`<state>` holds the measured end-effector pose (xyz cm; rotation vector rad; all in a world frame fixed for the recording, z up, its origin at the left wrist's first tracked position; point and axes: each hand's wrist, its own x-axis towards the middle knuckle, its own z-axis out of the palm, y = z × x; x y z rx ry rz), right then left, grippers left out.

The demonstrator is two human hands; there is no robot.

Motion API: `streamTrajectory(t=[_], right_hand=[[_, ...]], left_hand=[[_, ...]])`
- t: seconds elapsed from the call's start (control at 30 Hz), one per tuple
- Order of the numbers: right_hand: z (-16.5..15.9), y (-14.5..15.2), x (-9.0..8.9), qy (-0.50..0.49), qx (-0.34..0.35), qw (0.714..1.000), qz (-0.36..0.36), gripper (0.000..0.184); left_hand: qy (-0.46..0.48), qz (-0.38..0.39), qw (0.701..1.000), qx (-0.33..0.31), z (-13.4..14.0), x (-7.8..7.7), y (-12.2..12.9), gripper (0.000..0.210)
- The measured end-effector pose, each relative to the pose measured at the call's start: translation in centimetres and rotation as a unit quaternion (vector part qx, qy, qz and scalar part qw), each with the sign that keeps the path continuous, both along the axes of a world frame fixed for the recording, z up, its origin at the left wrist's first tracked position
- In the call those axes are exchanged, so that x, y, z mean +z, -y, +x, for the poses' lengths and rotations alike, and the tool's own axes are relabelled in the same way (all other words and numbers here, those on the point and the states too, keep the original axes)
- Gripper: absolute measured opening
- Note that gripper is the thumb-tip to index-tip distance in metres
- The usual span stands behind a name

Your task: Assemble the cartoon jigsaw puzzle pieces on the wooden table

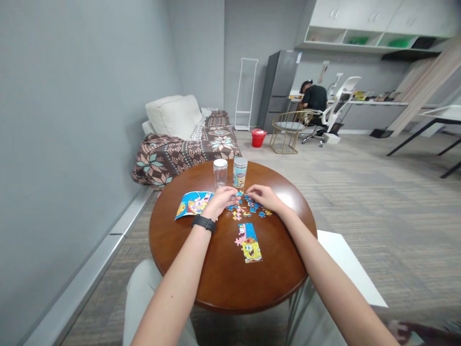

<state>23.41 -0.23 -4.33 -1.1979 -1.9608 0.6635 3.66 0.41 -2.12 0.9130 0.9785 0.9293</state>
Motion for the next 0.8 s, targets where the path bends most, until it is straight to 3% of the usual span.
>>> streamTrajectory(t=[0.27, 0.8], right_hand=[[0.2, -0.4, -1.1, -0.01, -0.066, 0.997, 0.04, 0.017], [-0.7, -0.1, -1.0, 0.003, -0.004, 1.0, 0.014, 0.015]], left_hand=[[0.002, 0.025, 0.999, -0.042, -0.3, 0.2, 0.0, 0.007], [-0.002, 0.007, 0.999, -0.032, -0.7, -0.6, -0.5, 0.016]])
